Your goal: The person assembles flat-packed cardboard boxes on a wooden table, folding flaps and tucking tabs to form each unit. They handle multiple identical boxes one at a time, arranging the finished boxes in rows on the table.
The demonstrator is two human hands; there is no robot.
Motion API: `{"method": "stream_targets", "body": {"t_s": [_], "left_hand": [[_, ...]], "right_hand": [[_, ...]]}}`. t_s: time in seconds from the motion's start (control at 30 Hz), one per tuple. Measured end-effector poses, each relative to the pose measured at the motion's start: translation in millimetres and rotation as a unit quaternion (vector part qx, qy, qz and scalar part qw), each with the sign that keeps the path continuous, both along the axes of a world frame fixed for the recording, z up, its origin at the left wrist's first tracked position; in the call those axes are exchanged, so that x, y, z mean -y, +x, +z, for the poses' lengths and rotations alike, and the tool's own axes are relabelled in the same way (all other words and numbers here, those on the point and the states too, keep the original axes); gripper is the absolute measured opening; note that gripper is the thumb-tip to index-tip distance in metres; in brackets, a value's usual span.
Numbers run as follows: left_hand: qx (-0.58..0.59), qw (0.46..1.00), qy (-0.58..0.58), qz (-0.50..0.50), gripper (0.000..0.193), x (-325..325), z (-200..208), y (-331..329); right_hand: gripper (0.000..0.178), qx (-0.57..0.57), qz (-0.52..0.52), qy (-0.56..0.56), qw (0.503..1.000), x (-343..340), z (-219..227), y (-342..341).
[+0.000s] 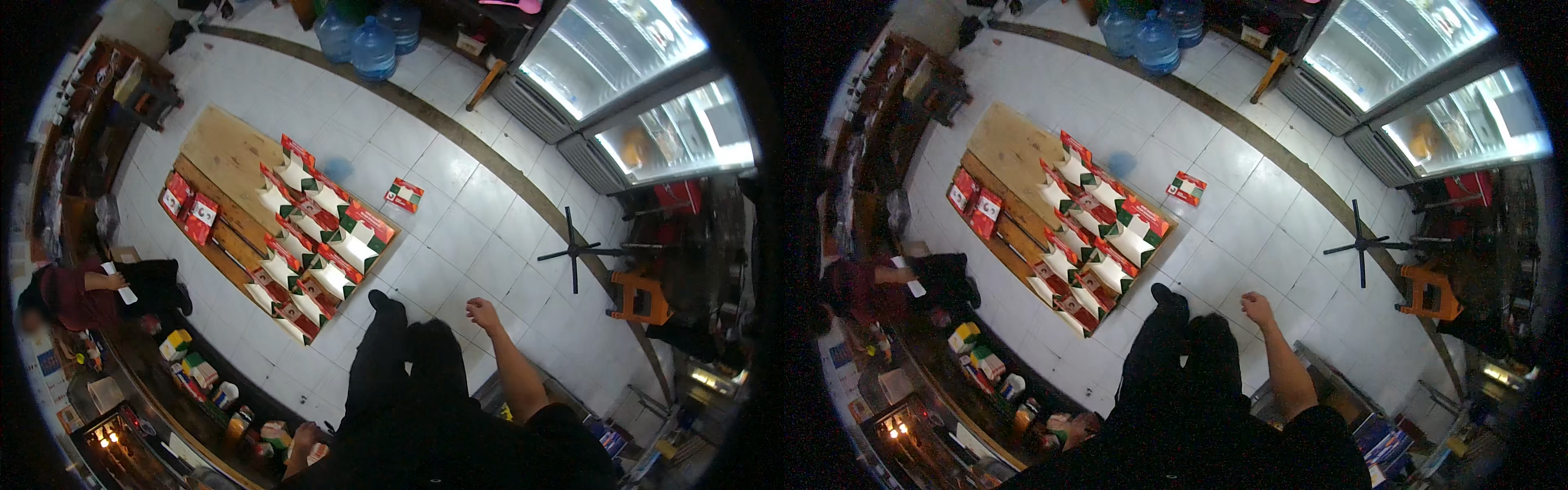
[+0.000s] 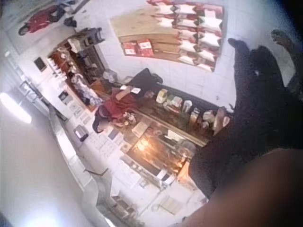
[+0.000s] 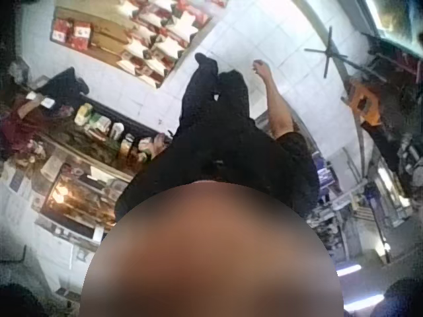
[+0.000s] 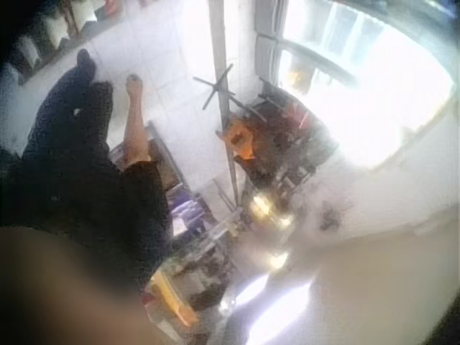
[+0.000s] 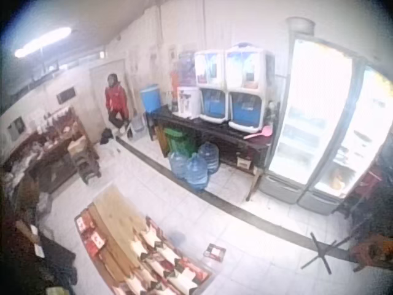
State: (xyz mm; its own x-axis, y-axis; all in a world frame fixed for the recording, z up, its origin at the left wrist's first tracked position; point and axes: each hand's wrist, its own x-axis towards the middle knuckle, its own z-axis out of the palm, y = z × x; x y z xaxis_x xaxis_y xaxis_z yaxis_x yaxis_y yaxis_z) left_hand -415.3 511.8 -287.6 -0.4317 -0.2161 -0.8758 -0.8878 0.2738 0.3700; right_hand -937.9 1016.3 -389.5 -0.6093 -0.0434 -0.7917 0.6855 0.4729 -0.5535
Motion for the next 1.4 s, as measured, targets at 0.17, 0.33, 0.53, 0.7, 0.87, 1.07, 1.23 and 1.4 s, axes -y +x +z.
{"method": "stream_targets", "body": {"t_s": [0.17,0.33,0.53,0.7,0.87,1.07,1.23,1.4], "left_hand": [[-0.069,0.57,0.496,0.652,0.038,-20,-16,-48],[0.114,0.896,0.083,0.421,0.037,-85,30,-165],[0.093,0.947,0.101,0.29,0.015,-127,-28,-369],[0.09,0.971,0.092,0.201,0.026,-134,-43,-515],[-0.229,0.947,-0.212,0.072,0.062,-135,-75,-619],[-0.212,0.901,-0.335,0.175,0.104,-141,-131,-707],[-0.256,0.871,-0.201,0.369,0.092,-120,-134,-691],[-0.3,0.87,-0.207,0.332,0.089,-105,-124,-658]], "right_hand": [[0.028,0.02,0.085,0.005,0.996,44,-82,-78],[0.035,-0.15,0.297,0.145,0.932,111,-266,-223],[0.054,-0.272,0.263,0.143,0.915,205,-465,-342],[0.035,-0.168,0.41,0.202,0.873,240,-497,-364],[0.019,-0.279,0.209,0.141,0.927,243,-356,-317],[0.015,-0.28,0.137,0.048,0.949,250,-127,-235],[0.02,-0.375,0.285,0.042,0.881,273,-89,-189],[0.024,-0.362,0.348,-0.009,0.864,289,-99,-161]]}}
